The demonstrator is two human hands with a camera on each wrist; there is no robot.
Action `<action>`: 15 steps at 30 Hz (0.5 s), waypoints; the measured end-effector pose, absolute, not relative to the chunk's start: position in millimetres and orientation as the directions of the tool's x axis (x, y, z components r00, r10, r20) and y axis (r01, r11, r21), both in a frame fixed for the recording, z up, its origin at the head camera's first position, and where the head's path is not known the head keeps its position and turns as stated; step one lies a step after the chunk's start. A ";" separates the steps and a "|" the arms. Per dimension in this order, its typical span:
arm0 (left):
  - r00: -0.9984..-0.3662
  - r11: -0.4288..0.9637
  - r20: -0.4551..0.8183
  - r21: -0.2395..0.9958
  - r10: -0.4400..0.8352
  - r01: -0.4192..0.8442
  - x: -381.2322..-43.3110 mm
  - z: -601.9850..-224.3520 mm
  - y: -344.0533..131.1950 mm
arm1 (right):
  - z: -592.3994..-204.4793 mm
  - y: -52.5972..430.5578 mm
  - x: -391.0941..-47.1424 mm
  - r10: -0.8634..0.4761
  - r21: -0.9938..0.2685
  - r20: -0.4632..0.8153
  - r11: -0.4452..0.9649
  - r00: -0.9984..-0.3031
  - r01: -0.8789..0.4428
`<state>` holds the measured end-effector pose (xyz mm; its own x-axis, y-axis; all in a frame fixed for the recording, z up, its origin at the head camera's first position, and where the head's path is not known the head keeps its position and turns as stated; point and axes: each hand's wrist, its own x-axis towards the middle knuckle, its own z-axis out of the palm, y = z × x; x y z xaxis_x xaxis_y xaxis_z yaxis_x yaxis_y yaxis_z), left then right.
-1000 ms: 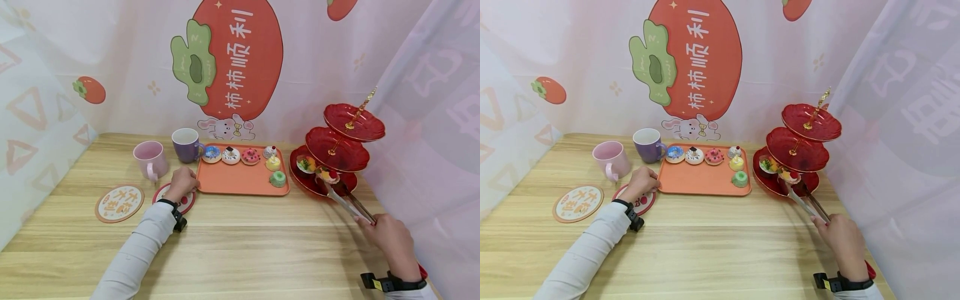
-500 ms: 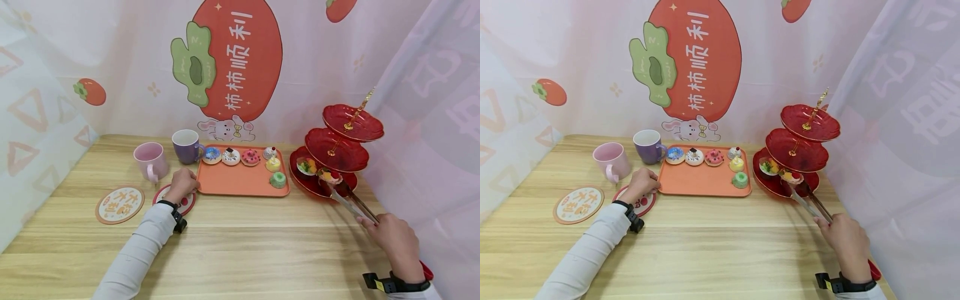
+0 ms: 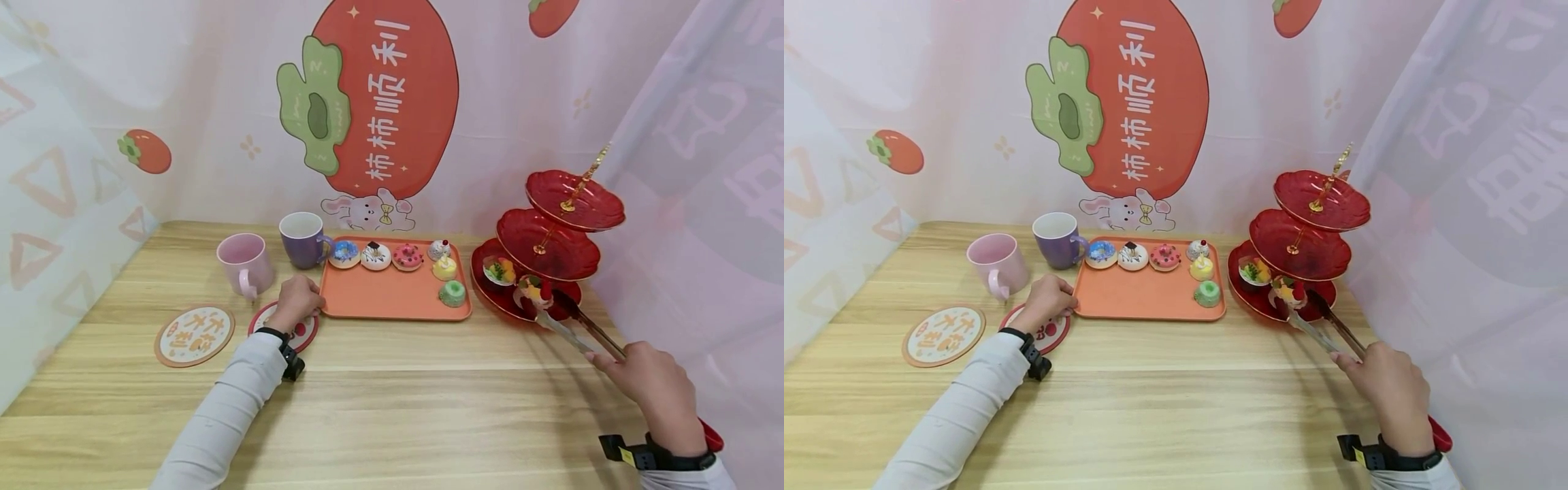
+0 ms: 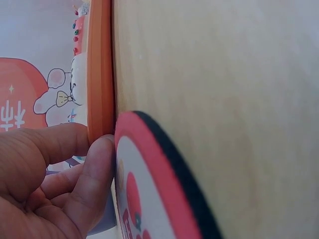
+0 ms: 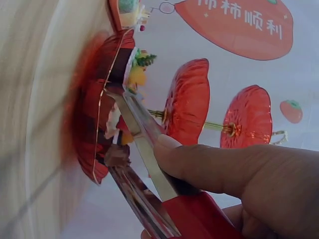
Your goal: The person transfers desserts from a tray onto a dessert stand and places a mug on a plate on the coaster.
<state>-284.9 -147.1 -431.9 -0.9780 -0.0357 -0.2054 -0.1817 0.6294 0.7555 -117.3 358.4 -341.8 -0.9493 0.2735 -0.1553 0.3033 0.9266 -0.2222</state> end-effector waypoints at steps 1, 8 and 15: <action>-0.978 0.630 -0.207 0.754 -0.040 -0.185 -284.9 -432.0 -147.2 | -341.5 358.7 -117.5 0.271 -0.220 -0.158 0.928 -0.949 0.301; -0.978 0.633 -0.205 0.752 -0.037 -0.182 -284.5 -428.9 -146.6 | -341.0 360.3 -117.1 0.267 -0.228 -0.188 0.924 -0.945 0.306; -0.980 0.632 -0.199 0.756 -0.028 -0.172 -284.3 -430.9 -147.0 | -334.7 360.8 -114.6 0.250 -0.214 -0.187 0.933 -0.950 0.288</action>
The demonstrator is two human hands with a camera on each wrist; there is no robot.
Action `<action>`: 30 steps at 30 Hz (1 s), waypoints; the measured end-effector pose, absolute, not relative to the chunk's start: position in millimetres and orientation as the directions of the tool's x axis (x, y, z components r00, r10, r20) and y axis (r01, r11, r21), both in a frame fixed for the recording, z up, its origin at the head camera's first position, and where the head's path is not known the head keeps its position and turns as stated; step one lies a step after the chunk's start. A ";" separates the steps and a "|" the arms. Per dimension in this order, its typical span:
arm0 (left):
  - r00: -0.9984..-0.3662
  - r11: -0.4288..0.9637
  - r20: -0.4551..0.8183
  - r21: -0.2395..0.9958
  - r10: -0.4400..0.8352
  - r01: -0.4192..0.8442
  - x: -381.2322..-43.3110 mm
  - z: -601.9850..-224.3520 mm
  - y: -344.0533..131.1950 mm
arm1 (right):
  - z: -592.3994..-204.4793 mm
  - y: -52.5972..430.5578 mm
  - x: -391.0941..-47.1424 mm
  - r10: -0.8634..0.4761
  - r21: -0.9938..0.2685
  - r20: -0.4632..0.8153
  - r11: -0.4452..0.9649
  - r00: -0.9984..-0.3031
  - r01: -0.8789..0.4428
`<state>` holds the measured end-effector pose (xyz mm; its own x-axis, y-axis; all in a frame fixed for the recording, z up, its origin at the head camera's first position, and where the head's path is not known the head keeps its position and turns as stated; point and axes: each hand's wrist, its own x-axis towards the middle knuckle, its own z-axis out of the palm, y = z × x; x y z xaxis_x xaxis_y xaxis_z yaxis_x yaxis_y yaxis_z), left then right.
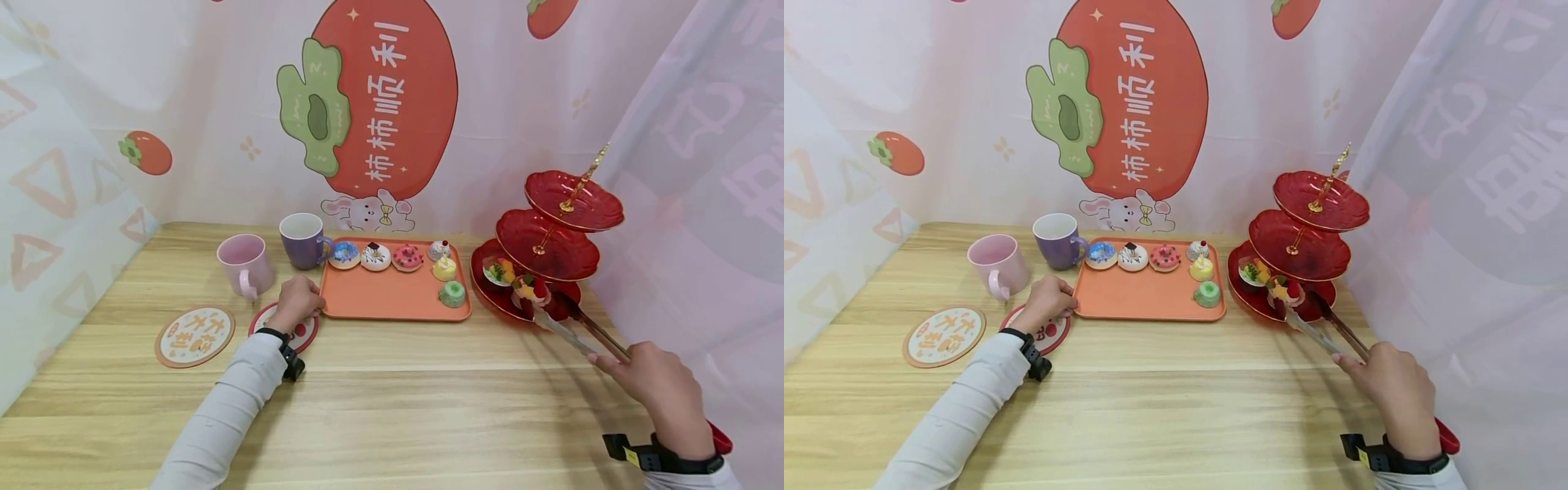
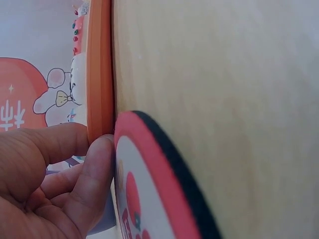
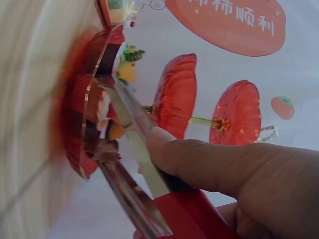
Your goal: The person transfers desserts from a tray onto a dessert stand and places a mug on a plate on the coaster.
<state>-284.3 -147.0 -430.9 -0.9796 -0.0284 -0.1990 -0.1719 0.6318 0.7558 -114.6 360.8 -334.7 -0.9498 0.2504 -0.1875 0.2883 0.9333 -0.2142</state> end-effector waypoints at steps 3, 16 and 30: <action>-0.978 0.628 -0.206 0.757 -0.034 -0.181 -283.9 -431.2 -147.0 | -331.9 361.2 -113.4 0.248 -0.208 -0.181 0.936 -0.952 0.283; -0.979 0.634 -0.201 0.752 -0.043 -0.182 -283.8 -431.5 -147.1 | -338.0 362.4 -109.2 0.250 -0.228 -0.181 0.930 -0.951 0.288; -0.985 0.639 -0.171 0.753 -0.039 -0.156 -282.1 -429.4 -145.6 | -339.3 356.6 -92.7 0.254 -0.236 -0.092 0.934 -0.963 0.269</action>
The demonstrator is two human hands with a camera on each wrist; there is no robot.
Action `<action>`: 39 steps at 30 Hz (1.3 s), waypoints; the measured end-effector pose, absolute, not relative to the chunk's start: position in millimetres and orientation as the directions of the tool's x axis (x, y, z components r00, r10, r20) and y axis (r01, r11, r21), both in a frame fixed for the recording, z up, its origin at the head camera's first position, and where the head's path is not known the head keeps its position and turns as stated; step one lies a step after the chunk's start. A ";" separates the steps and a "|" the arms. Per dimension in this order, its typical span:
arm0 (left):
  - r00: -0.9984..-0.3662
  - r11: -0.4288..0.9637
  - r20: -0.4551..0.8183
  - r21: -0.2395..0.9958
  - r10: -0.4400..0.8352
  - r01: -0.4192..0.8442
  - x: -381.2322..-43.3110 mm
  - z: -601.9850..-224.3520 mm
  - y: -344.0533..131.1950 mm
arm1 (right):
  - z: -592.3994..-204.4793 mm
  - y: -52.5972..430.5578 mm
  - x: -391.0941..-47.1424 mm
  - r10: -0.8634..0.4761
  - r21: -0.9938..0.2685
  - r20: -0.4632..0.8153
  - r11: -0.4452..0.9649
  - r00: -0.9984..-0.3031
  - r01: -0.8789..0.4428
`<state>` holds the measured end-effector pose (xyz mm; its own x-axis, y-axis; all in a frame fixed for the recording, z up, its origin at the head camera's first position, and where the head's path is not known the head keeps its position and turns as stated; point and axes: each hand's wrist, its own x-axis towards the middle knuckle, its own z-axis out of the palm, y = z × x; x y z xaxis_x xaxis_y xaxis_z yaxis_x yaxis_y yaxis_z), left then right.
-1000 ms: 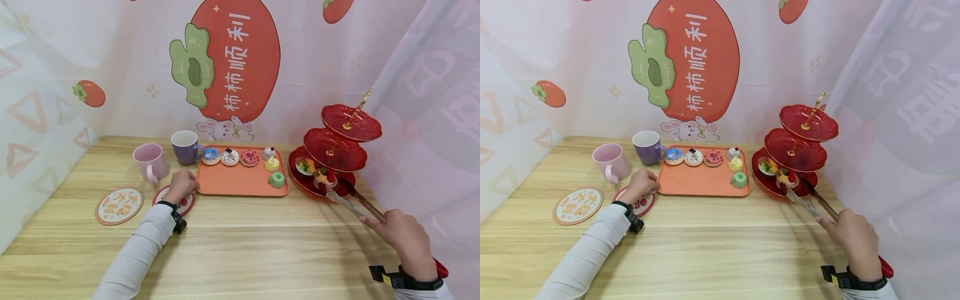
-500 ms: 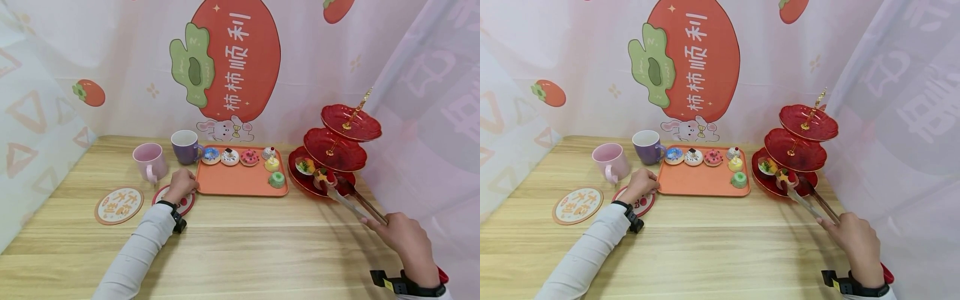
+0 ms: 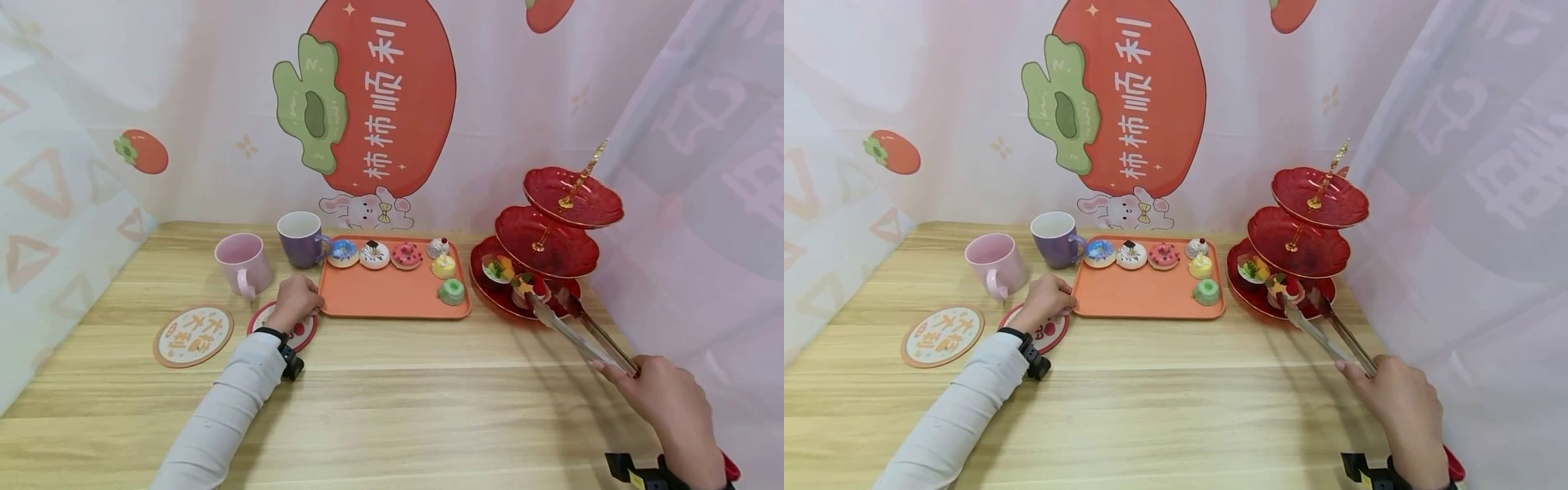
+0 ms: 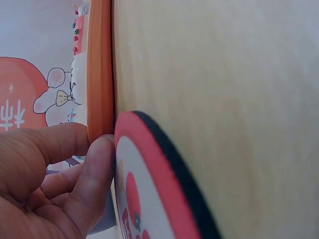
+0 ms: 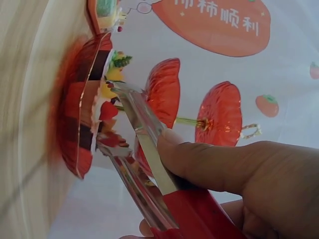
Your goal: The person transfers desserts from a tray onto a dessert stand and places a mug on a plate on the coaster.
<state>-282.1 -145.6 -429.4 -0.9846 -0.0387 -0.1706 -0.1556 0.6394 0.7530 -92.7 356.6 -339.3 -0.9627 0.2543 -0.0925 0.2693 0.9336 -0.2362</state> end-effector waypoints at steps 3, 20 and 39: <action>-0.985 0.638 -0.169 0.755 -0.035 -0.152 -281.3 -428.5 -146.1 | -338.1 353.3 -90.7 0.249 -0.238 -0.074 0.936 -0.966 0.259; -0.980 0.627 -0.192 0.756 -0.057 -0.185 -282.0 -430.7 -147.3 | -366.8 324.7 -110.5 0.014 -0.207 0.338 0.976 -0.941 -0.060; -0.977 0.642 -0.206 0.744 -0.044 -0.186 -284.6 -429.0 -147.3 | -392.4 286.7 -143.8 -0.092 -0.203 0.433 0.959 -0.897 -0.196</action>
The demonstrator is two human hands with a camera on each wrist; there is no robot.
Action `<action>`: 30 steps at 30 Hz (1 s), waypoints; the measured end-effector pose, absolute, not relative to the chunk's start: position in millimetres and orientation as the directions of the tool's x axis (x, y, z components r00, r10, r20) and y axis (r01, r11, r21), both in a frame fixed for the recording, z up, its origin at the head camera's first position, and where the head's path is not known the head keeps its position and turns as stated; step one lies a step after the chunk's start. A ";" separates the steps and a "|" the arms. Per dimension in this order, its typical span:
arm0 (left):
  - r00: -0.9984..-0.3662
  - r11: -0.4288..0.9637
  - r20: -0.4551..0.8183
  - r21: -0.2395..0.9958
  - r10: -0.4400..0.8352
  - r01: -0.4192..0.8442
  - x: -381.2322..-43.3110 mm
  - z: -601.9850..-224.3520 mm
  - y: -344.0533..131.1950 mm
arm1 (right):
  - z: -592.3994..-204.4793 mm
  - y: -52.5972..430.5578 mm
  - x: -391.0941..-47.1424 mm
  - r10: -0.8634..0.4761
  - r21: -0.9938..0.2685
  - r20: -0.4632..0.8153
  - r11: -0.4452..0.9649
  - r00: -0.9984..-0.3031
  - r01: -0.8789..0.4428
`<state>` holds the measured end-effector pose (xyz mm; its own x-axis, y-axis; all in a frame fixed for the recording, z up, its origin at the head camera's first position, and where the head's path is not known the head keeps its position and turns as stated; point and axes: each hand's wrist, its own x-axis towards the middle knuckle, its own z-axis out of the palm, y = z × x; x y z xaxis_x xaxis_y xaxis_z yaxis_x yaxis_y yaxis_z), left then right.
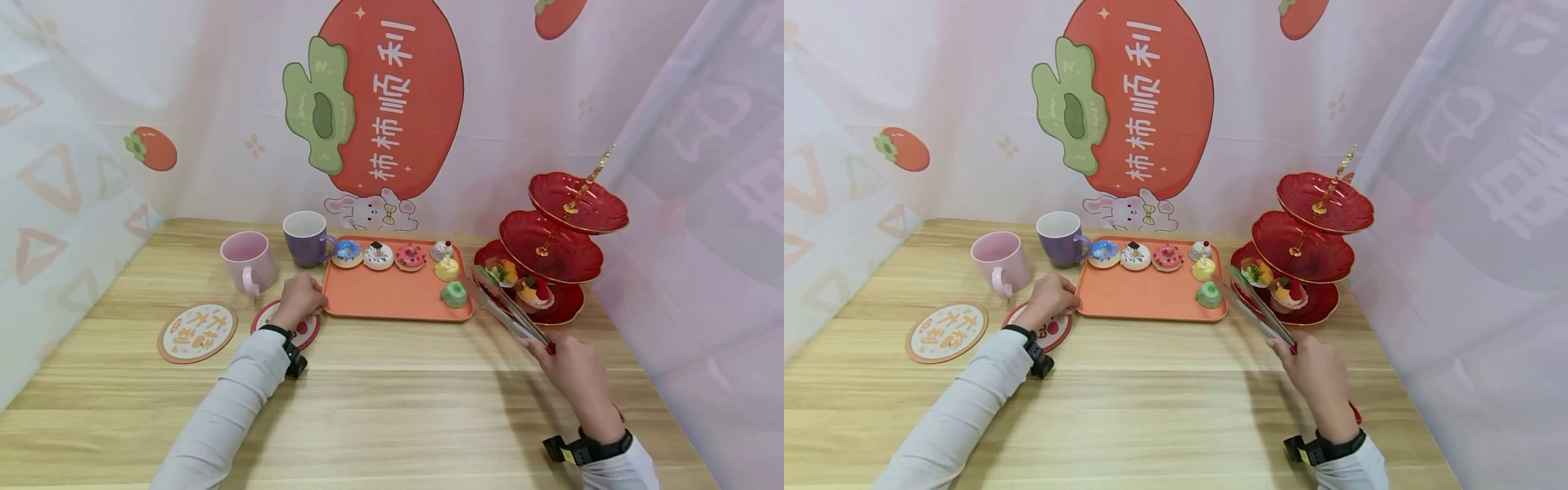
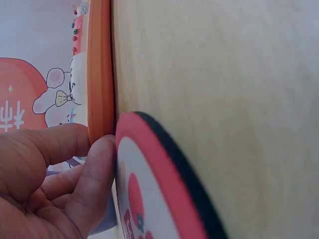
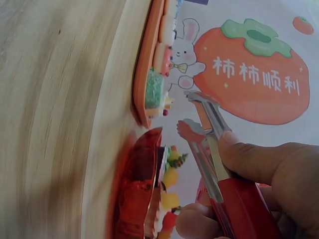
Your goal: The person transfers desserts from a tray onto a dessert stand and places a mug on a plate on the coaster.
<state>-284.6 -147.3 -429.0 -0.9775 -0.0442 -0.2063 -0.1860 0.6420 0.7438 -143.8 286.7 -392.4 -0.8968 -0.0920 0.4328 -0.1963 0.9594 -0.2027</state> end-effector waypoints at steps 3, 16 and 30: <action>-0.978 0.642 -0.204 0.744 -0.045 -0.185 -284.3 -429.7 -147.4 | -394.9 281.7 -148.1 -0.088 -0.212 0.435 0.957 -0.896 -0.197; -0.974 0.645 -0.216 0.737 -0.062 -0.205 -283.9 -429.2 -146.4 | -397.9 254.4 -173.9 -0.090 -0.226 0.374 0.957 -0.923 -0.184; -0.973 0.649 -0.224 0.731 -0.065 -0.211 -283.9 -428.6 -145.4 | -398.8 233.5 -198.6 -0.105 -0.235 0.350 0.952 -0.931 -0.196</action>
